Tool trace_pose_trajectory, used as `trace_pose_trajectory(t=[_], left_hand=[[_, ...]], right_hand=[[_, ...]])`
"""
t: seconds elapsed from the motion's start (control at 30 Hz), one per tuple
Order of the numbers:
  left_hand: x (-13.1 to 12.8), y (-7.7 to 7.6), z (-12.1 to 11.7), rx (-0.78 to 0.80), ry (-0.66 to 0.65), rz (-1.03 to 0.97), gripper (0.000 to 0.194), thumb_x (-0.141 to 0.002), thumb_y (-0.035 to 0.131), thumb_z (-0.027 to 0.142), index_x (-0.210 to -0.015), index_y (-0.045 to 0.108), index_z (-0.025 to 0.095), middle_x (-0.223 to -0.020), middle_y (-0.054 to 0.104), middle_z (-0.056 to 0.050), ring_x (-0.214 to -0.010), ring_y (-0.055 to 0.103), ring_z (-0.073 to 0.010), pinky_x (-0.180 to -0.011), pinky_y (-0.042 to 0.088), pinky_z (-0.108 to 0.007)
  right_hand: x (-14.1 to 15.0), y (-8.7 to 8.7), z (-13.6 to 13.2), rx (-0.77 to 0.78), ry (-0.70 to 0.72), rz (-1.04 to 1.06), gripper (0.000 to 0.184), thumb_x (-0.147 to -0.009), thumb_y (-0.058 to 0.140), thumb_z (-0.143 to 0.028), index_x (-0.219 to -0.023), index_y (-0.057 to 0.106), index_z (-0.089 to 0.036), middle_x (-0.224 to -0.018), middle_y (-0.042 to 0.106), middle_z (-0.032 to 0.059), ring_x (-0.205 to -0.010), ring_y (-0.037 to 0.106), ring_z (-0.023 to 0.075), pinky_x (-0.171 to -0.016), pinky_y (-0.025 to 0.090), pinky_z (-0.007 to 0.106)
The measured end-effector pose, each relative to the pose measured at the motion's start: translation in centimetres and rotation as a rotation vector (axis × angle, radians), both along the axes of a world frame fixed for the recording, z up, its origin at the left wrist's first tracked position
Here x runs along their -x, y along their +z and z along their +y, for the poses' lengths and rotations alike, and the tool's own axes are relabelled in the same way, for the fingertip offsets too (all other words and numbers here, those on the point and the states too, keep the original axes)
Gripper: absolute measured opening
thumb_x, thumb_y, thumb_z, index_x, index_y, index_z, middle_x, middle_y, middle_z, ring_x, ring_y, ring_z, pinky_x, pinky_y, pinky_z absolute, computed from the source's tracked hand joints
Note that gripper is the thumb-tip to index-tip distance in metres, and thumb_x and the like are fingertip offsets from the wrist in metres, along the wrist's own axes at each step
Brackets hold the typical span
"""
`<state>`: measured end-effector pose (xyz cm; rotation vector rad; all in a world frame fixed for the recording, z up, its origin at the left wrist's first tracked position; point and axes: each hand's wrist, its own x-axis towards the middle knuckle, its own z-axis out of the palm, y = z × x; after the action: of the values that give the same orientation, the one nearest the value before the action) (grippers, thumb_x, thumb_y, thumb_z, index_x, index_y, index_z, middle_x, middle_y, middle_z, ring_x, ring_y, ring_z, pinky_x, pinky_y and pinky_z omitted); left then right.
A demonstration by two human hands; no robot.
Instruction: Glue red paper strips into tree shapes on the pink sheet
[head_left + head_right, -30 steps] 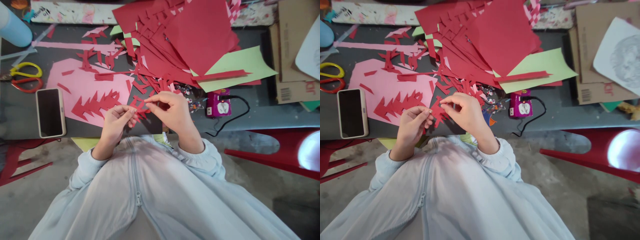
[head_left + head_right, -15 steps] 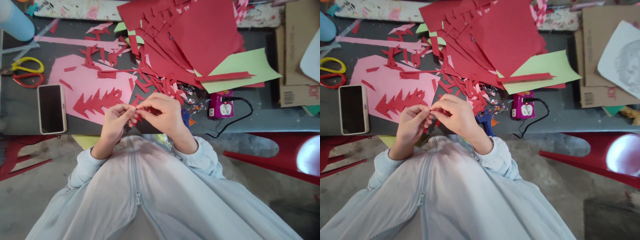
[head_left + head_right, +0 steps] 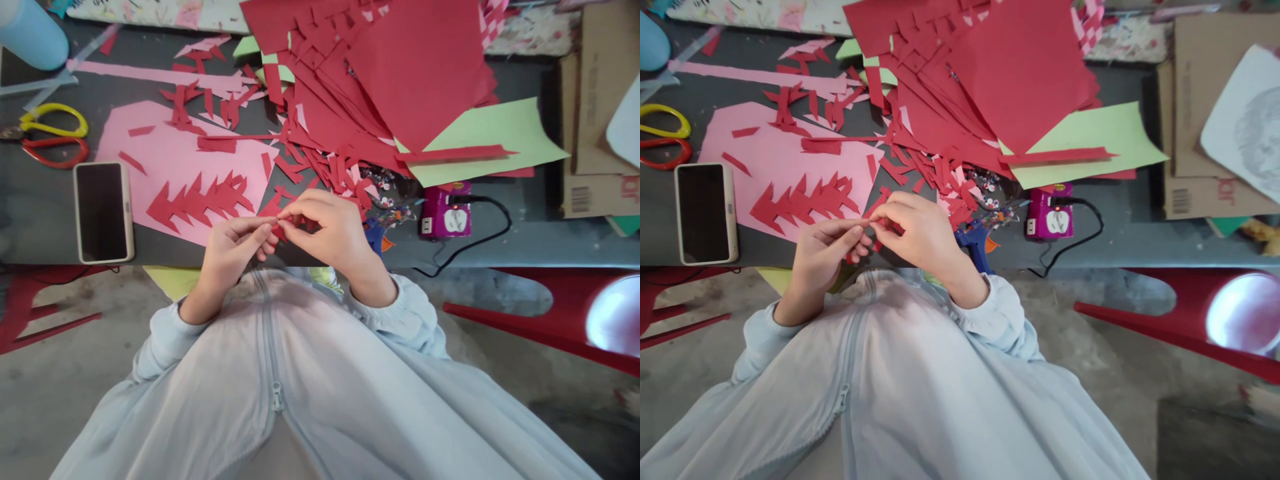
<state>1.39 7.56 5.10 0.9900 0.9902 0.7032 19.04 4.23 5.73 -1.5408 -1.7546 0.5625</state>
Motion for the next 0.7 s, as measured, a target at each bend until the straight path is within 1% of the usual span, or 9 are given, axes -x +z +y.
trace_pose_trajectory(t=[0.13, 0.2, 0.23, 0.27, 0.33, 0.4, 0.43, 0.53, 0.7], left_hand=[[0.6, -0.3, -0.8, 0.004, -0.061, 0.121, 0.026, -0.078, 0.077, 0.032, -0.097, 0.079, 0.015, -0.072, 0.074, -0.003, -0.057, 0.066, -0.009, -0.051, 0.053, -0.018], [0.9, -0.7, -1.2, -0.035, -0.087, 0.21, 0.027, -0.081, 0.073, 0.031, -0.102, 0.078, 0.015, -0.076, 0.075, -0.004, -0.058, 0.067, -0.01, -0.052, 0.053, -0.019], [1.1, -1.0, -1.4, -0.096, -0.106, 0.263, 0.026, -0.083, 0.07, 0.031, -0.103, 0.078, 0.016, -0.077, 0.075, -0.004, -0.059, 0.067, -0.0104, -0.053, 0.053, -0.02], [1.3, -1.3, -1.5, -0.189, -0.131, 0.322, 0.025, -0.085, 0.067, 0.03, -0.103, 0.078, 0.017, -0.077, 0.076, -0.004, -0.06, 0.067, -0.0108, -0.055, 0.053, -0.02], [1.7, -1.6, -1.7, -0.433, -0.201, 0.45, 0.023, -0.088, 0.063, 0.027, -0.103, 0.079, 0.02, -0.078, 0.076, -0.003, -0.065, 0.068, -0.0121, -0.061, 0.053, -0.022], [2.0, -1.8, -1.8, -0.642, -0.268, 0.55, 0.025, -0.09, 0.058, 0.023, -0.103, 0.079, 0.022, -0.084, 0.078, -0.004, -0.073, 0.07, -0.0139, -0.067, 0.052, -0.023], [2.2, -1.8, -1.8, -0.711, -0.294, 0.579, 0.026, -0.091, 0.056, 0.022, -0.104, 0.078, 0.022, -0.089, 0.079, -0.005, -0.077, 0.071, -0.0149, -0.069, 0.052, -0.024], [2.6, -1.7, -1.9, -0.828, -0.342, 0.613, 0.032, -0.092, 0.049, 0.017, -0.108, 0.077, 0.021, -0.099, 0.079, -0.006, -0.087, 0.073, -0.0169, -0.073, 0.052, -0.025], [3.4, -1.9, -2.1, -0.901, -0.352, 0.679, 0.033, -0.091, 0.048, 0.017, -0.108, 0.076, 0.022, -0.099, 0.079, -0.006, -0.091, 0.073, -0.019, -0.079, 0.054, -0.028]], right_hand=[[-0.3, -0.8, -0.4, 0.057, 0.026, -0.048, 0.009, -0.086, 0.065, -0.02, -0.082, 0.073, -0.022, -0.079, 0.069, 0.0024, -0.07, 0.059, 0.0158, -0.066, 0.046, 0.03], [-0.6, -1.1, -0.6, 0.07, 0.013, -0.067, 0.01, -0.086, 0.065, -0.02, -0.081, 0.072, -0.022, -0.08, 0.069, 0.0024, -0.069, 0.059, 0.0157, -0.066, 0.045, 0.03], [-0.9, -1.2, -0.6, 0.073, 0.003, -0.079, 0.01, -0.087, 0.064, -0.019, -0.08, 0.072, -0.022, -0.08, 0.069, 0.0024, -0.069, 0.058, 0.0157, -0.066, 0.044, 0.03], [-1.1, -1.2, -0.6, 0.077, -0.005, -0.094, 0.01, -0.087, 0.064, -0.02, -0.08, 0.072, -0.021, -0.08, 0.07, 0.0025, -0.068, 0.058, 0.0157, -0.065, 0.044, 0.03], [-1.4, -1.2, -0.5, 0.093, -0.016, -0.131, 0.011, -0.088, 0.065, -0.02, -0.08, 0.072, -0.022, -0.08, 0.07, 0.0026, -0.068, 0.057, 0.0161, -0.064, 0.042, 0.031], [-1.3, -1.3, -0.3, 0.117, -0.022, -0.174, 0.012, -0.088, 0.065, -0.021, -0.079, 0.073, -0.022, -0.08, 0.07, 0.003, -0.069, 0.057, 0.0169, -0.064, 0.041, 0.032], [-1.2, -1.3, -0.2, 0.131, -0.021, -0.196, 0.012, -0.088, 0.065, -0.02, -0.079, 0.073, -0.022, -0.081, 0.07, 0.0033, -0.07, 0.058, 0.0174, -0.065, 0.041, 0.032], [-0.2, -1.6, 0.4, 0.171, -0.013, -0.253, 0.012, -0.087, 0.067, -0.019, -0.079, 0.074, -0.021, -0.08, 0.069, 0.0038, -0.073, 0.058, 0.0188, -0.066, 0.039, 0.033], [1.6, -2.7, 1.5, 0.207, -0.012, -0.266, 0.01, -0.088, 0.068, -0.02, -0.082, 0.077, -0.022, -0.085, 0.072, 0.0035, -0.075, 0.061, 0.019, -0.067, 0.039, 0.032]])
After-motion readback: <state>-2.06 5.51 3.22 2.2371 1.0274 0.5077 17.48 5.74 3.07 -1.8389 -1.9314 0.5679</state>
